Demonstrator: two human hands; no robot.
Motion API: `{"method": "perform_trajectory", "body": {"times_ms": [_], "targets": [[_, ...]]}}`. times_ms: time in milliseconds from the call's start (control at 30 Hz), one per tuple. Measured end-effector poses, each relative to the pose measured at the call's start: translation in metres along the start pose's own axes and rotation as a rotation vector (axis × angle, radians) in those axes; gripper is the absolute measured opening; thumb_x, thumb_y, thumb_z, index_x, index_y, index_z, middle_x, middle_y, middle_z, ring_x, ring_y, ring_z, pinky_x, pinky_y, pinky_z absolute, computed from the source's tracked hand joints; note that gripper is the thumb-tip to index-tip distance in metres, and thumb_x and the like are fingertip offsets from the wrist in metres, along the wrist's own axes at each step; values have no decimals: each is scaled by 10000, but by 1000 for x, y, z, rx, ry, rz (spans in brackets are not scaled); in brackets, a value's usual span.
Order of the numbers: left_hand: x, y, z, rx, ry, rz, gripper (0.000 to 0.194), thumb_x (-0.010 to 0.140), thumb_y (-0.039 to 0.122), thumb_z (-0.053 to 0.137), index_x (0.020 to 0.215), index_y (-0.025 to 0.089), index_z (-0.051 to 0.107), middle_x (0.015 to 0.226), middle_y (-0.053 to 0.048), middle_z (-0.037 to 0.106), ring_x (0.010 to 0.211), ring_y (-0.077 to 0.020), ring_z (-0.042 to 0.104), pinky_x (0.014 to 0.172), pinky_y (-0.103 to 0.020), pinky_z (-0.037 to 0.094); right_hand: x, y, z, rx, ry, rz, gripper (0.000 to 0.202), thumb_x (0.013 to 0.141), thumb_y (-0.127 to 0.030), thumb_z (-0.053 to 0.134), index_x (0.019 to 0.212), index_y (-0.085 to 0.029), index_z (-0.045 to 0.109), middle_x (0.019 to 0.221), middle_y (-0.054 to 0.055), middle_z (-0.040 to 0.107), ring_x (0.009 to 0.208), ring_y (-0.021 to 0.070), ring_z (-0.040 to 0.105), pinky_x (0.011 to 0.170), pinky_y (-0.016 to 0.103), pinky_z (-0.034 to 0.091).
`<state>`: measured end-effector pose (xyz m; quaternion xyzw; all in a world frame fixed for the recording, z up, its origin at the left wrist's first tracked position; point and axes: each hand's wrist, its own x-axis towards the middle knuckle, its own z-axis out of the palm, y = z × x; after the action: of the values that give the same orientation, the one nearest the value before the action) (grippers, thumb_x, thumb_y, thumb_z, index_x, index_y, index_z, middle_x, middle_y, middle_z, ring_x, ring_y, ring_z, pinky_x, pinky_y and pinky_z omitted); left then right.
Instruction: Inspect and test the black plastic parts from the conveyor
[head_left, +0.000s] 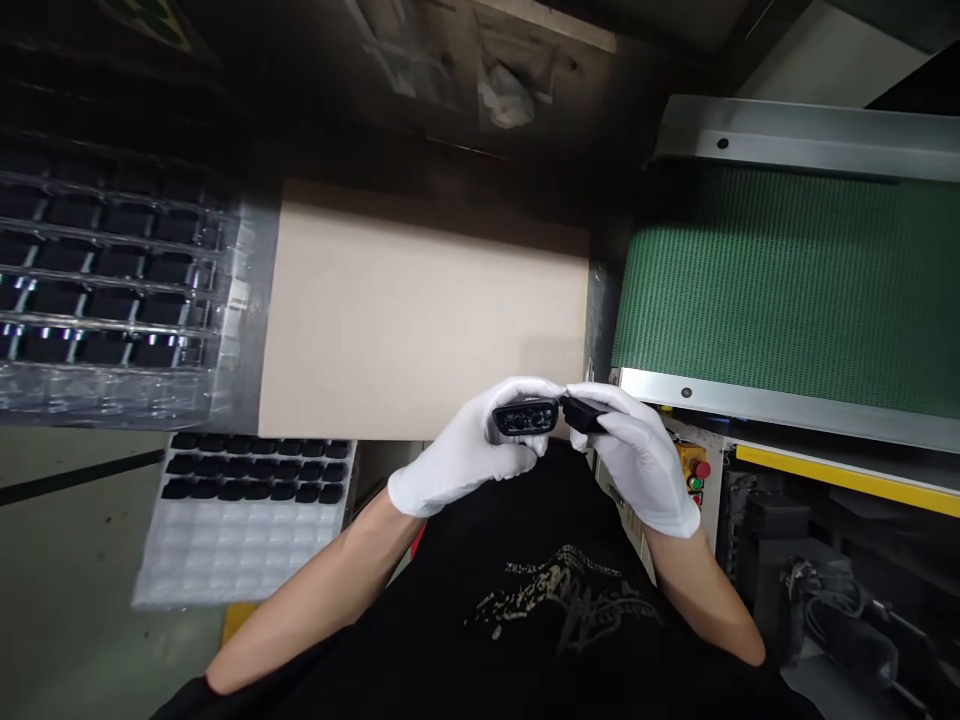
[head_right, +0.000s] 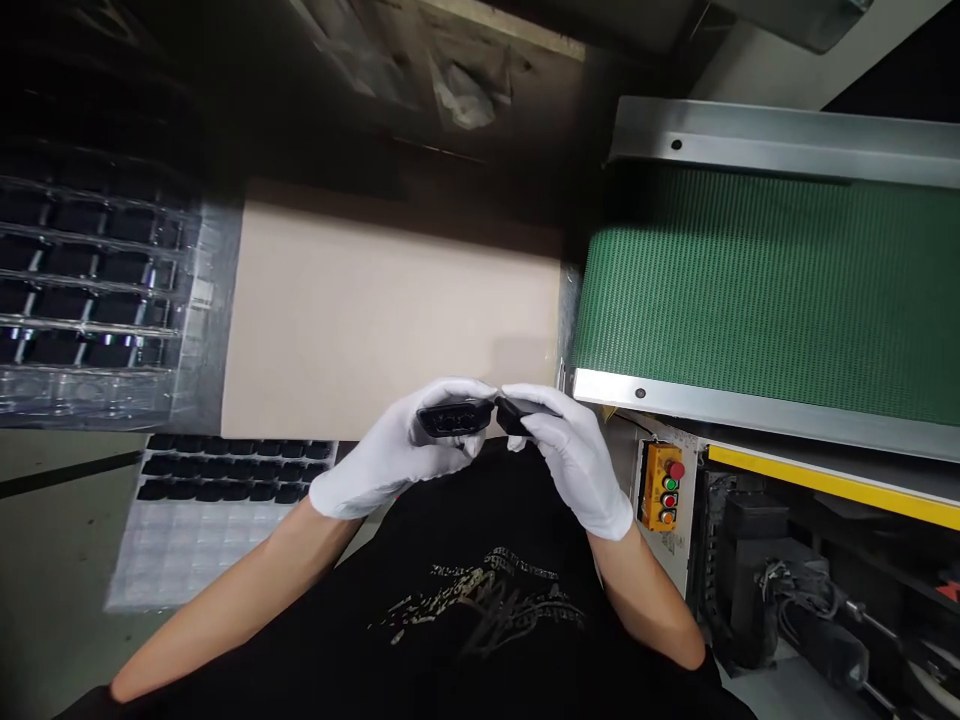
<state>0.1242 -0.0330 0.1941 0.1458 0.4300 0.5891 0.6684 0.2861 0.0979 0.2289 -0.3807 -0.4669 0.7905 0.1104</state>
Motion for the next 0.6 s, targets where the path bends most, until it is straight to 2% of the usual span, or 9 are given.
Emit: {"method": "perform_trajectory", "body": {"times_ms": [233, 433, 533, 600], "targets": [[0, -2, -11, 0, -13, 28, 522, 739, 27, 696, 1230, 205, 679, 858, -1, 688, 773, -134, 604, 668, -252, 465, -4, -1, 6, -86, 26, 17, 321, 986, -362, 671, 1253, -215, 771, 872, 18, 704, 821, 187, 645, 861, 373, 516], [5, -5, -17, -9, -8, -20, 528, 739, 55, 725, 1228, 255, 718, 867, -2, 697, 763, -144, 607, 669, -256, 476, -1, 8, 5, -82, 39, 3, 367, 1039, -429, 594, 1283, -206, 753, 837, 16, 693, 817, 189, 658, 854, 381, 549], [7, -8, -19, -28, -10, -49, 560, 710, 56, 734, 1233, 255, 733, 942, -21, 715, 791, -153, 619, 690, -259, 496, 1, 11, 4, -125, 66, -40, 369, 1062, -412, 527, 1257, -202, 758, 839, 24, 706, 804, 190, 668, 826, 382, 585], [10, -12, -22, -76, -29, -54, 558, 711, 85, 762, 1244, 245, 743, 999, -41, 729, 813, -162, 632, 710, -265, 511, 2, 12, 3, -255, 93, -69, 337, 1058, -358, 527, 1251, -206, 758, 851, 26, 714, 802, 189, 671, 829, 386, 610]]}}
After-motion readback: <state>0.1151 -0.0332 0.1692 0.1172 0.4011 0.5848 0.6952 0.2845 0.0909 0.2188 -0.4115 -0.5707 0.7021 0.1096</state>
